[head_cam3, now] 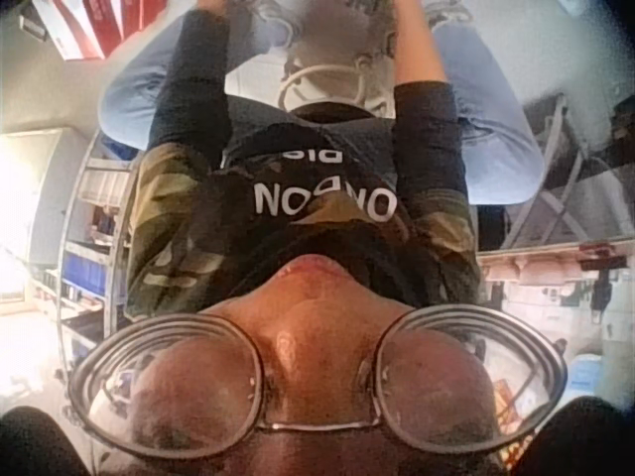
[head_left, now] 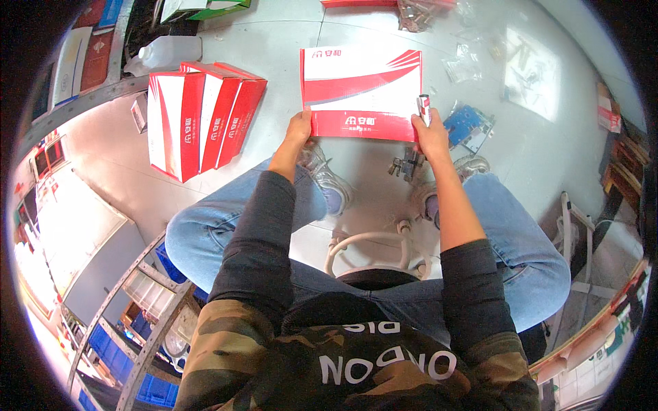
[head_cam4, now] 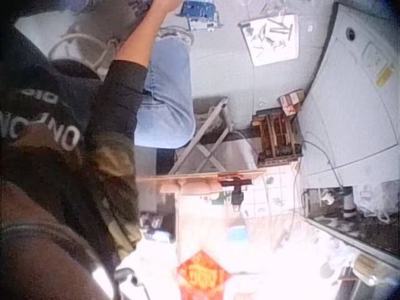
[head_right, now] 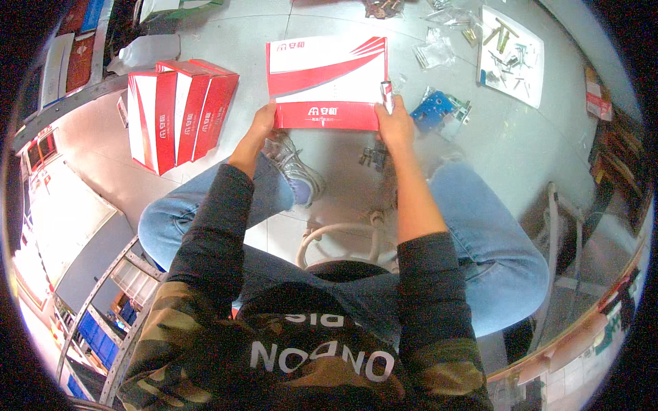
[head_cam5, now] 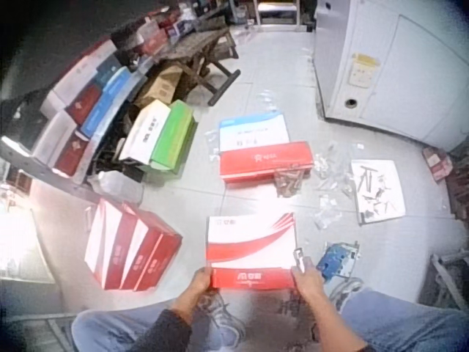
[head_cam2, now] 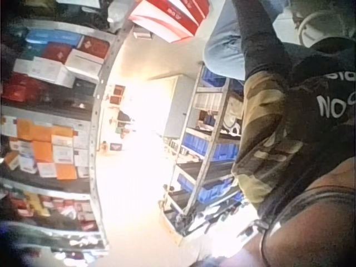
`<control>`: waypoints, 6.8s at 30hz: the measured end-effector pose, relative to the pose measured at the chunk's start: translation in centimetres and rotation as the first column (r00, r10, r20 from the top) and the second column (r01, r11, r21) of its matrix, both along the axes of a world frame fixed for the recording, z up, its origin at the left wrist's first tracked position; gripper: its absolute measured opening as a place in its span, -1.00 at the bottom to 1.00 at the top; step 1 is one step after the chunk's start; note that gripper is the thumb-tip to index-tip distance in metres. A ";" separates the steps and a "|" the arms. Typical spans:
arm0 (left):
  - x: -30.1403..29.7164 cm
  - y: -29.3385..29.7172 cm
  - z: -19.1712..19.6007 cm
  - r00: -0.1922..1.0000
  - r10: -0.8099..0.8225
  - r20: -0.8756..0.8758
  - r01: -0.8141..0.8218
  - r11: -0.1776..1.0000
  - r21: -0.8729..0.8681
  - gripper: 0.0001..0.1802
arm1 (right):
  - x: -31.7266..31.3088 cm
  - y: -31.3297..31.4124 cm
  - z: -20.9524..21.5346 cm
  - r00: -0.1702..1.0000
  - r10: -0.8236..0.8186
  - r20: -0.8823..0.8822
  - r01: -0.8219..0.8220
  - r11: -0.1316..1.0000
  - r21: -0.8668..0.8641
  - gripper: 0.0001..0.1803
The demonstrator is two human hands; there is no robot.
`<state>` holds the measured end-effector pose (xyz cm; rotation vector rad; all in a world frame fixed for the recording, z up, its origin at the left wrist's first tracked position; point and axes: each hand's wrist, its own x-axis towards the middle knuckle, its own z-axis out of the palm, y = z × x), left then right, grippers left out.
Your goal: The person assembles door lock hardware while seated, using a marker to label parts and boxes. They retrieve components from blue bins, place lock bodies into packaging, and handle metal plates and screws.
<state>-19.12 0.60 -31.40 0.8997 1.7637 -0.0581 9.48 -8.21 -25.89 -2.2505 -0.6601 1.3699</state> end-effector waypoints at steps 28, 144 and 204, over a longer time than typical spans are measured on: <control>-2.0 -0.1 -1.0 0.917 0.123 0.380 -0.100 0.992 -0.079 -0.55 | -2.4 -4.1 -5.8 0.242 -0.822 -0.515 0.780 0.481 -0.401 -0.70; -25.7 -0.9 19.7 0.493 0.572 0.655 -0.805 0.585 0.095 -0.23 | -27.5 23.2 14.1 0.718 0.620 -0.317 -0.484 0.771 0.413 -0.42; -21.8 -7.3 27.0 0.931 0.354 0.083 -0.274 0.534 0.800 -0.59 | -32.6 10.9 29.0 0.677 0.717 -0.165 -0.305 0.477 0.824 -0.74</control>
